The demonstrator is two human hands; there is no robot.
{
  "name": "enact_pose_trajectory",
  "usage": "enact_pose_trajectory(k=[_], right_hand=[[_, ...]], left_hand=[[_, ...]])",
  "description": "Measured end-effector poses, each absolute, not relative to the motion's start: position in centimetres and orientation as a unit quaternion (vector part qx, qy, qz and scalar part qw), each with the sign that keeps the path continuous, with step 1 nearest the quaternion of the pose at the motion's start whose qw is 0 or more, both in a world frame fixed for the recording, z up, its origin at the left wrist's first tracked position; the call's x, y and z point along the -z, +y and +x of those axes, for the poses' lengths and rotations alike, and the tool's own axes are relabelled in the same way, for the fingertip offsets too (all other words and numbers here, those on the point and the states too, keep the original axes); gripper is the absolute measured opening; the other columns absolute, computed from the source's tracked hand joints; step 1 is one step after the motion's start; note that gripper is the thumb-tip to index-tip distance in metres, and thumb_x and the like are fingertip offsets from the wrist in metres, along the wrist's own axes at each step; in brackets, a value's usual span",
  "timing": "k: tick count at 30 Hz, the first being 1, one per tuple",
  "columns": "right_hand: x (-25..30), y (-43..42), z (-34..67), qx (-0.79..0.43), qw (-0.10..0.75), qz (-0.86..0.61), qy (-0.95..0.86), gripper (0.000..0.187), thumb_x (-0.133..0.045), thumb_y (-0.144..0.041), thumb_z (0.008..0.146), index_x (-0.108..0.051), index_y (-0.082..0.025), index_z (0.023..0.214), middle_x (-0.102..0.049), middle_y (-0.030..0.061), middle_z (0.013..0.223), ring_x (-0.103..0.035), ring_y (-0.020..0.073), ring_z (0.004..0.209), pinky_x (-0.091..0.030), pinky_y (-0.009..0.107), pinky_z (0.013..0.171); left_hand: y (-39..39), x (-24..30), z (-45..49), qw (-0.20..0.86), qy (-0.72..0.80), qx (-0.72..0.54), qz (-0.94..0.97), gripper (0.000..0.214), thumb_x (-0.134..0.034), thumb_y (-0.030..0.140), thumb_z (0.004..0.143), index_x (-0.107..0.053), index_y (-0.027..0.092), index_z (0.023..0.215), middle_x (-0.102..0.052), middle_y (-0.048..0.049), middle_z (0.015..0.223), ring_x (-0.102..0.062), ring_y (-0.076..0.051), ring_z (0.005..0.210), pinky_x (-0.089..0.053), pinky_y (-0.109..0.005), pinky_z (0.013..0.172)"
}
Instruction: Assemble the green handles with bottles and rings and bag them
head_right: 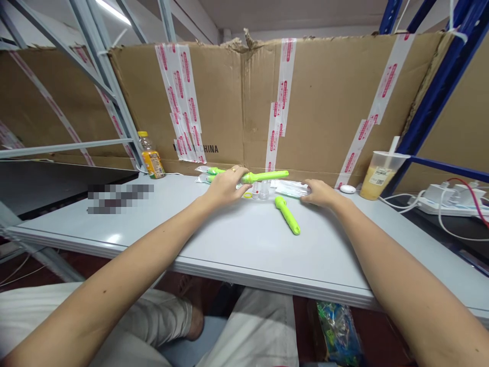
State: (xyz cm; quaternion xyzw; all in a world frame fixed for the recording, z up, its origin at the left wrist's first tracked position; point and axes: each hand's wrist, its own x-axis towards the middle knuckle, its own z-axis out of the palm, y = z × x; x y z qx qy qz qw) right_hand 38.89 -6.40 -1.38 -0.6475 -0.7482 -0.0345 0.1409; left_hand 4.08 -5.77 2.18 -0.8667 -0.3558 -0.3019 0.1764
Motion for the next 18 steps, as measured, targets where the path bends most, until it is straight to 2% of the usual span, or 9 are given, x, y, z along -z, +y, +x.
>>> enact_pose_trajectory(k=[3, 7, 13, 18], right_hand=[[0.4, -7.1, 39.1, 0.093, 0.171, -0.630, -0.752, 0.056, -0.061, -0.042, 0.079, -0.061, -0.015, 0.127, -0.065, 0.0160, 0.121, -0.061, 0.0313, 0.109, -0.047, 0.040, 0.092], [-1.3, -9.0, 38.0, 0.157, 0.220, -0.618, -0.738, 0.056, -0.060, -0.047, 0.080, -0.058, -0.023, 0.131, -0.064, 0.0122, 0.119, -0.061, 0.0323, 0.108, -0.049, 0.042, 0.085], [-2.4, -10.7, 35.4, 0.188, 0.217, -0.615, -0.734, 0.058, -0.058, -0.049, 0.082, -0.055, -0.023, 0.133, -0.061, 0.0116, 0.119, -0.062, 0.0310, 0.101, -0.049, 0.040, 0.075], [-2.1, -10.5, 35.8, 0.190, 0.213, -0.624, -0.728, 0.057, -0.058, -0.048, 0.083, -0.054, -0.023, 0.134, -0.060, 0.0121, 0.121, -0.062, 0.0311, 0.102, -0.049, 0.040, 0.075]], left_hand=[[-5.8, -2.2, 4.0, 0.176, -0.363, 0.302, -0.864, 0.036, -0.058, 0.036, 0.090, -0.055, 0.020, 0.123, -0.065, -0.0087, 0.116, -0.065, -0.026, 0.102, -0.047, -0.035, 0.077], [-6.0, -2.4, 4.2, 0.162, -0.376, 0.314, -0.857, 0.035, -0.057, 0.040, 0.090, -0.057, 0.020, 0.119, -0.068, -0.0082, 0.110, -0.066, -0.026, 0.099, -0.046, -0.035, 0.075], [-5.9, -2.7, 4.0, 0.152, -0.401, 0.316, -0.846, 0.033, -0.055, 0.047, 0.090, -0.062, 0.021, 0.109, -0.072, -0.0057, 0.103, -0.067, -0.026, 0.095, -0.046, -0.034, 0.072], [-5.1, -3.2, 2.8, 0.181, -0.420, 0.302, -0.836, 0.034, -0.058, 0.045, 0.089, -0.062, 0.022, 0.113, -0.070, -0.0075, 0.106, -0.067, -0.027, 0.096, -0.046, -0.036, 0.073]])
